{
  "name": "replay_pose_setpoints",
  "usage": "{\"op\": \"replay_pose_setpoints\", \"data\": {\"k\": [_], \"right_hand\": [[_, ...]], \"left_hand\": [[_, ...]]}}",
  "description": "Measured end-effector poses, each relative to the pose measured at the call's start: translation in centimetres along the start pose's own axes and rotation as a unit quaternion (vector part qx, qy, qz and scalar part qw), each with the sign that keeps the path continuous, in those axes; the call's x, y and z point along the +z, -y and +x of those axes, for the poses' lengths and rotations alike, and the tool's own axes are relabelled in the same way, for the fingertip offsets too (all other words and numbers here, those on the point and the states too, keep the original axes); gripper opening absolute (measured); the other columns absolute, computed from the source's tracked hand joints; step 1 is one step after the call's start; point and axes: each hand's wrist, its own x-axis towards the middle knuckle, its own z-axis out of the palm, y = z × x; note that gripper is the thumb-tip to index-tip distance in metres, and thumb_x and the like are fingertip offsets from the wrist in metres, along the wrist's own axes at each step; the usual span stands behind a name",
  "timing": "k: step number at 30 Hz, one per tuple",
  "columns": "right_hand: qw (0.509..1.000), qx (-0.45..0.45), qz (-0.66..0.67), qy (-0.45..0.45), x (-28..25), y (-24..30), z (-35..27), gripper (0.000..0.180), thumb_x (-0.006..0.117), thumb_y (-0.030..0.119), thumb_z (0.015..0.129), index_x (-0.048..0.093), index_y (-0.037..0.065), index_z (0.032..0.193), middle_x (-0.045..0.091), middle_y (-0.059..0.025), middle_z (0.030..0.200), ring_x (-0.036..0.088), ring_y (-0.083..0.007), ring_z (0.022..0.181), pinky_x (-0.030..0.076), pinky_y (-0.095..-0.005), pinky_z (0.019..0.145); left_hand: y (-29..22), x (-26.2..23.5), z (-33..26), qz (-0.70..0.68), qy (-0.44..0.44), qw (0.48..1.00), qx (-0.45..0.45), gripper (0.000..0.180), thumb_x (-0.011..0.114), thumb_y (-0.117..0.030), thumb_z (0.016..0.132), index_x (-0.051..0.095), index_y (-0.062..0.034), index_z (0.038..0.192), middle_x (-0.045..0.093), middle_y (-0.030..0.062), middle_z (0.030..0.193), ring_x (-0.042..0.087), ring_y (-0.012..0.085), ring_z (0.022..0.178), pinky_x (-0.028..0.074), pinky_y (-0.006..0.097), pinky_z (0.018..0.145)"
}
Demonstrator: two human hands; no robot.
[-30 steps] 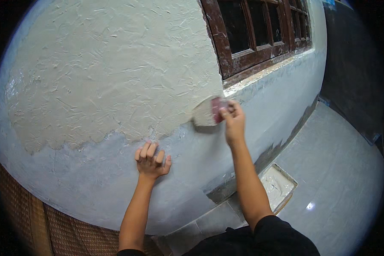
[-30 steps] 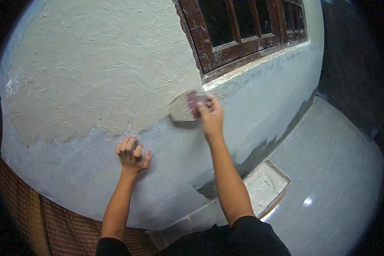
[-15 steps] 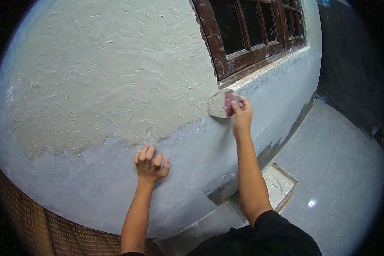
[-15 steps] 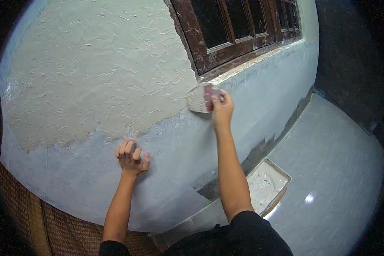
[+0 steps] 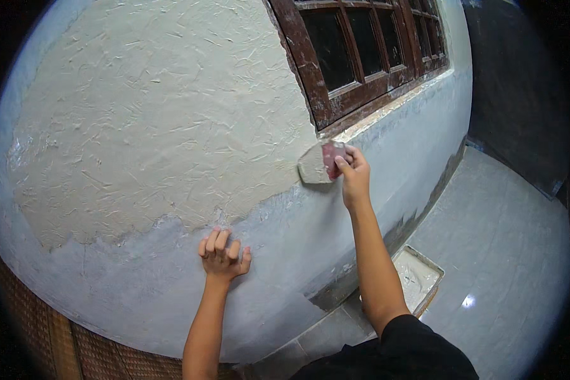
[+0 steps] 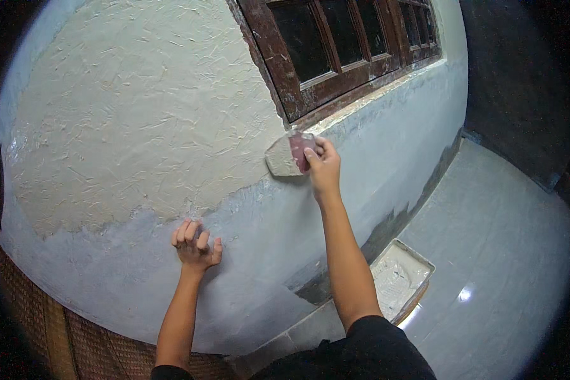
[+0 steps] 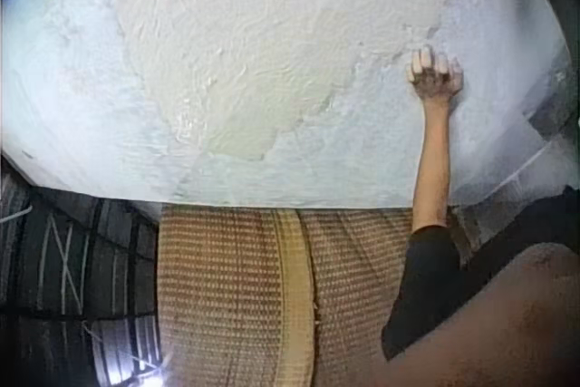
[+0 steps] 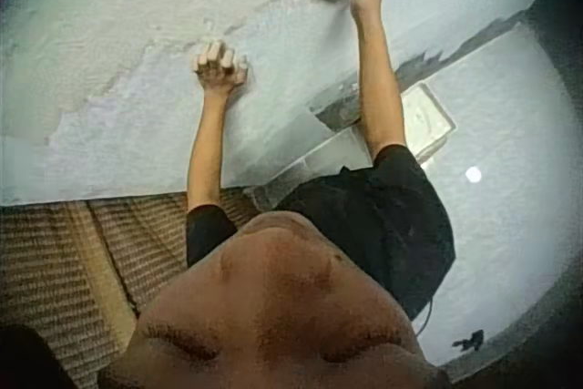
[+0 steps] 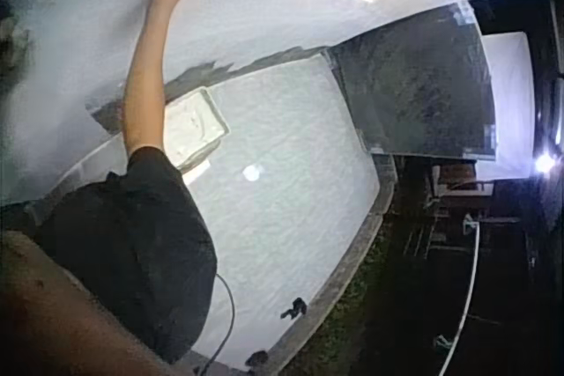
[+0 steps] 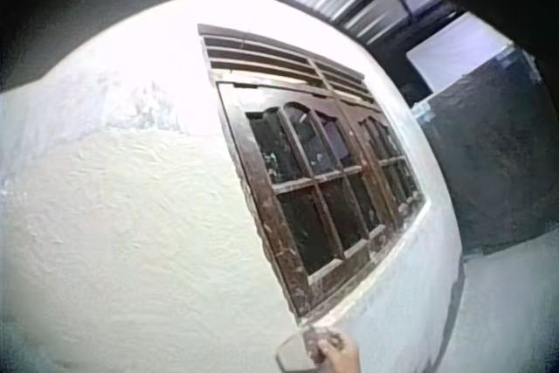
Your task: The person applies wall putty to a wall surface using a putty knife to create a textured finish.
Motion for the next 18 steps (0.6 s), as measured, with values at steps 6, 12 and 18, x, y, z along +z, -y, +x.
{"op": "replay_pose_setpoints", "data": {"k": [6,12,18], "right_hand": [[0.994,0.006,0.055,-0.091,-2.3,0.2,1.4,0.029,0.055,-0.001,0.087,0.053,-0.004,0.116,0.063,-0.0080,0.102,0.060,-0.0125,0.089,0.047,-0.0253,0.080],[0.998,0.039,-0.009,-0.045,-1.1,0.6,0.3,0.029,0.055,0.001,0.087,0.053,-0.003,0.116,0.063,-0.0081,0.102,0.060,-0.0153,0.091,0.048,-0.0271,0.081],[0.979,0.059,0.006,-0.195,-8.0,1.5,-3.2,0.028,0.051,-0.001,0.090,0.046,-0.004,0.118,0.061,-0.0127,0.108,0.060,-0.0167,0.094,0.047,-0.0288,0.084]], "left_hand": [[-0.5,-0.5,0.2,-0.002,0.003,1.000,-0.004,0.032,0.058,-0.033,0.077,0.045,-0.0192,0.103,0.052,0.0052,0.113,0.047,0.0238,0.114,0.030,0.041,0.095],[-0.3,-0.4,0.4,0.010,0.003,1.000,0.001,0.033,0.059,-0.032,0.077,0.045,-0.0169,0.102,0.051,0.0069,0.114,0.046,0.0263,0.115,0.030,0.040,0.094],[-1.7,0.0,0.3,-0.002,0.005,1.000,0.008,0.029,0.058,-0.031,0.077,0.047,-0.0173,0.100,0.051,0.0059,0.114,0.046,0.0247,0.114,0.029,0.040,0.094]]}}
